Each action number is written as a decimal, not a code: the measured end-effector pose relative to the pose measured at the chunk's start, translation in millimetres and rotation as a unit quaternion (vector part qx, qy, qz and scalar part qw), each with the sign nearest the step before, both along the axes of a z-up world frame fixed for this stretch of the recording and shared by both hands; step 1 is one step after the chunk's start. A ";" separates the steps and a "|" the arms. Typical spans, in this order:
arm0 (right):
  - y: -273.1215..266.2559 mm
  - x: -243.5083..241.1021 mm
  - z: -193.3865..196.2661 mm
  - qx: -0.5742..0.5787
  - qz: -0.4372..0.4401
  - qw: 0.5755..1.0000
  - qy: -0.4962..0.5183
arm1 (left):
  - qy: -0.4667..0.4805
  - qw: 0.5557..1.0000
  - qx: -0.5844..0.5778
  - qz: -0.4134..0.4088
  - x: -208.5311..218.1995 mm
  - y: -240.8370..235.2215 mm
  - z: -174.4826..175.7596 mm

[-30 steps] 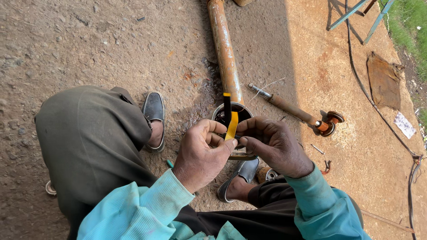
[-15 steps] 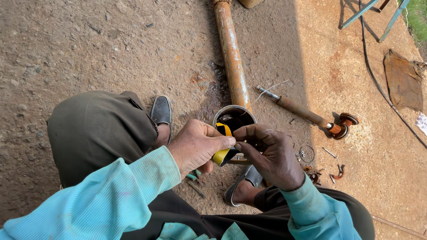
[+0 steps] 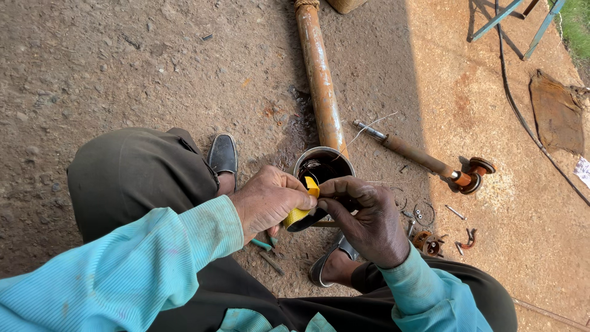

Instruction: The person sits on the ground and wraps electrical tape around a bundle of exposed wires. They use both hands to apply the tape and then use pliers to cut it.

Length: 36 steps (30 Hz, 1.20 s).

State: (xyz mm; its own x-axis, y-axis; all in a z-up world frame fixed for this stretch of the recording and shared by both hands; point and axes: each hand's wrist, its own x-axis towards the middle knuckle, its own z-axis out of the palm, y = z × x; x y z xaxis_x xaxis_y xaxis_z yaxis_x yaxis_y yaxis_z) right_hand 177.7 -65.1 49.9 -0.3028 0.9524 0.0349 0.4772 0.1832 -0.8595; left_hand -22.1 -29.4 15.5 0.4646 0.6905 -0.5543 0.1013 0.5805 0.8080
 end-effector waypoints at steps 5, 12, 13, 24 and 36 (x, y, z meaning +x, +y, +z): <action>0.7 4.7 -9.4 -0.020 -0.037 0.999 0.009 | 0.116 0.926 0.359 -0.018 4.2 -5.7 6.4; -2.6 10.0 -25.7 -0.208 -0.203 0.849 0.442 | -0.097 0.769 0.630 -0.037 19.9 -30.2 102.9; 2.8 11.3 -23.0 -0.124 -0.127 0.930 0.323 | -0.173 0.803 0.569 -0.046 12.6 -22.6 111.3; 5.5 -9.5 13.2 0.099 -0.012 0.981 -0.166 | 0.234 0.694 0.566 0.378 -259.2 42.7 -12.2; 82.5 145.9 -71.9 -0.260 -0.110 0.925 -0.255 | 0.420 0.786 0.249 0.378 -317.0 -41.4 -256.8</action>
State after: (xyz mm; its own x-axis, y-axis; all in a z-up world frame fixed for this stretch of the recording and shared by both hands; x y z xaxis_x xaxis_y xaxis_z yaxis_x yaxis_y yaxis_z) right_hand 323.6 17.3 -22.0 0.0503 0.8407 -0.5392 0.8218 -0.3416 -0.4560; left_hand -339.2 -70.8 -241.3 -0.5697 0.8216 -0.0188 0.4992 0.3642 0.7862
